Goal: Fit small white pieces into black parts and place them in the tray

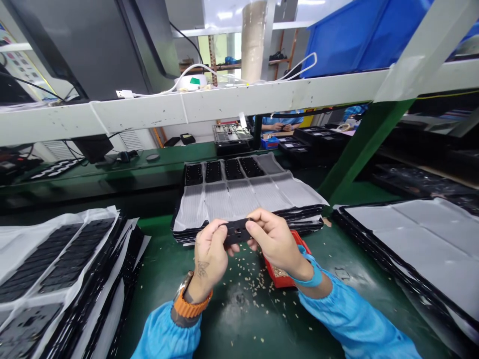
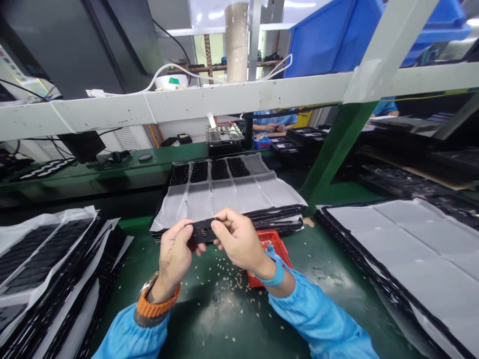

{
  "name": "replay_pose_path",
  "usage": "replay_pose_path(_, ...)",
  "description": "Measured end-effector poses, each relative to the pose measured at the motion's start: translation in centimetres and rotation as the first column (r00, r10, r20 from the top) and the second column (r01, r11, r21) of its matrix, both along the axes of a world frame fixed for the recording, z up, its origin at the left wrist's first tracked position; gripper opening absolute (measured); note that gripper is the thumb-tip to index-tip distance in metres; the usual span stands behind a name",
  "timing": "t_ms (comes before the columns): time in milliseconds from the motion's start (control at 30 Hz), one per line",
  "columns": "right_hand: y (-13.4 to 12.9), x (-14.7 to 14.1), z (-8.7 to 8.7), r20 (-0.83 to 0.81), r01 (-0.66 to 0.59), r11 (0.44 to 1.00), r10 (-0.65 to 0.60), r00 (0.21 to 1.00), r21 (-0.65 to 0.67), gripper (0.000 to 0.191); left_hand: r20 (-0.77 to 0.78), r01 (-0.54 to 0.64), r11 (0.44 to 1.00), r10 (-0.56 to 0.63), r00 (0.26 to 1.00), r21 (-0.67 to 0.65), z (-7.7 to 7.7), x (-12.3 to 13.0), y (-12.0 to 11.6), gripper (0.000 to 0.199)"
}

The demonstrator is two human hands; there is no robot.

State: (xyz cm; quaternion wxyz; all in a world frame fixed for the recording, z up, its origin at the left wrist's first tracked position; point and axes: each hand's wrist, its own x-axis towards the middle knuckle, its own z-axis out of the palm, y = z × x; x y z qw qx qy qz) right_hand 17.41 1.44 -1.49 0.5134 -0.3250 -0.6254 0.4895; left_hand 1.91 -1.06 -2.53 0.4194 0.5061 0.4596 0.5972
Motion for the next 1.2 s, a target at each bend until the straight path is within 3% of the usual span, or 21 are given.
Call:
replay_pose_path(67,0.1,-0.2,-0.1,-0.024,-0.033,0.999,0.033,0.999,0.021,0.031,0.072,-0.037,0.999,0.036,0.997,0.01,0.0,0.1,0.1,0.029)
replay_pose_path(133,0.4,-0.1,-0.1,-0.051,-0.042,0.999,0.043,0.998,0.027,0.03,0.084,-0.002,1.0,0.001,0.996,0.016,0.2,-0.1,0.2,0.029)
replay_pose_path(200,0.8,0.3,0.1,-0.06,0.031,0.999,-0.028,0.998,0.038,0.028,-0.083,0.148,0.989,-0.147,0.986,-0.002,0.8,-0.7,0.3,0.03)
replay_pose_path(300,1.1,1.2,0.6,0.055,0.15,0.981,-0.158,0.986,0.126,0.02,-0.399,0.307,0.949,-0.31,0.863,-0.073,1.8,-2.0,0.1,0.023)
replay_pose_path(433,0.9,1.7,1.0,0.29,0.084,0.971,-0.149,0.945,0.224,0.015,-0.475,0.206,0.978,-0.19,0.859,-0.018,2.2,-2.8,-0.1,0.019)
replay_pose_path(667,0.3,1.4,0.8,0.348,-0.003,0.94,-0.123,0.929,0.341,0.015,-0.526,0.196,0.981,-0.17,0.833,-0.007,2.2,-2.3,0.4,0.022)
replay_pose_path(800,0.4,1.4,0.8,0.372,-0.032,0.875,-0.172,0.912,0.483,0.016,-0.523,0.187,0.981,-0.19,0.831,-0.06,2.4,-2.5,0.4,0.022)
replay_pose_path(1000,0.1,1.3,0.5,0.351,-0.052,0.712,-0.279,0.894,0.7,0.016,-0.504,0.191,0.98,-0.196,0.841,-0.062,2.3,-2.3,0.4,0.018)
replay_pose_path(1200,-0.5,1.3,0.6,0.342,-0.046,0.671,-0.318,0.884,0.74,0.016,-0.484,0.132,0.991,-0.115,0.867,0.0,2.0,-1.6,0.2,0.014)
